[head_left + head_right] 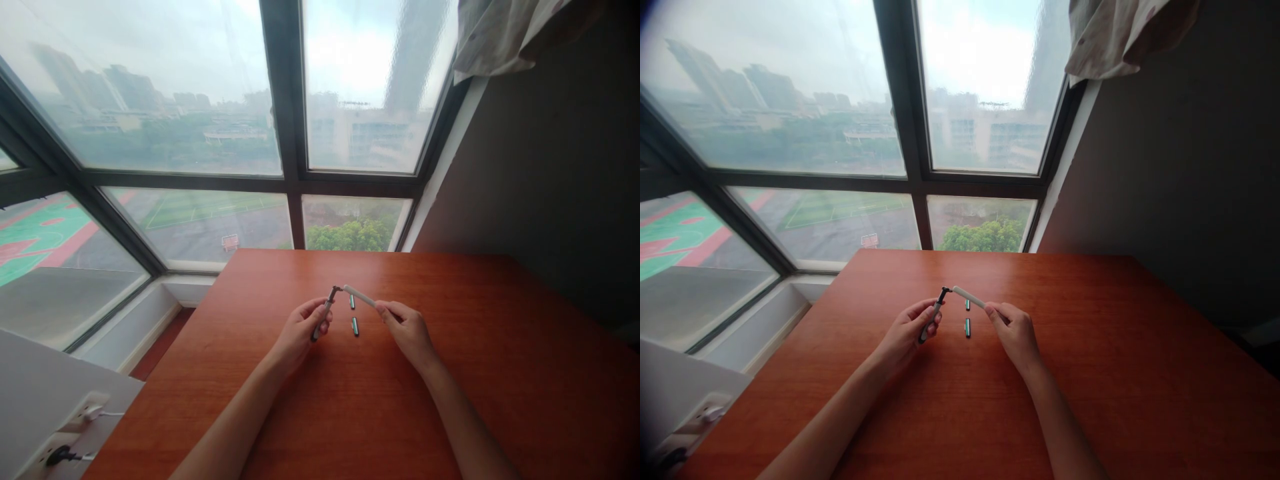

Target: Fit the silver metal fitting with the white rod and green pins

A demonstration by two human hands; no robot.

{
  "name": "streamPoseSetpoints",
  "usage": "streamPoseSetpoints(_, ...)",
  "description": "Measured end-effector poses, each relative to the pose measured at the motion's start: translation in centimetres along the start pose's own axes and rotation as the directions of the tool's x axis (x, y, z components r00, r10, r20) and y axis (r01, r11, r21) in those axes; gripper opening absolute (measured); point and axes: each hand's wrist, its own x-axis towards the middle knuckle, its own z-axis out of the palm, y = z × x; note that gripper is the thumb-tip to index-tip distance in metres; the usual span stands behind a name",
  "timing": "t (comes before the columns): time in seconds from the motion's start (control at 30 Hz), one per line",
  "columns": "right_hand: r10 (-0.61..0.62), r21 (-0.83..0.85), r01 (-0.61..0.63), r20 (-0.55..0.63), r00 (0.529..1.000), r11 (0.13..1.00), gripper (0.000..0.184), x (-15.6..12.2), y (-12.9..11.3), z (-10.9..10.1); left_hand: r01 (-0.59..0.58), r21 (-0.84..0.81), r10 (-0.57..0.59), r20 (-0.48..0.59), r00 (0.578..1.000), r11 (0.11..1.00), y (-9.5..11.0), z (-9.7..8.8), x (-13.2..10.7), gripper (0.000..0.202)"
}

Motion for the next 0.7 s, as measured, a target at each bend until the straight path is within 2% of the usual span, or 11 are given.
streamPoseSetpoints(0.47,0.031,0.049,-0.031,-0.006,1.0,0.998,0.041,0.02,-0.23,0.1,-0.003,0.009,0.003,0.006,1.0,1.0,0.02,0.02,-0.06,0.034)
streamPoseSetpoints(0.7,0.064,0.126,-0.068,0.037,0.997,0.99,0.044,-0.13,-0.8,0.49,-0.029,0.023,0.029,-0.023,0.999,0.999,-0.41,0.05,0.06,0.04)
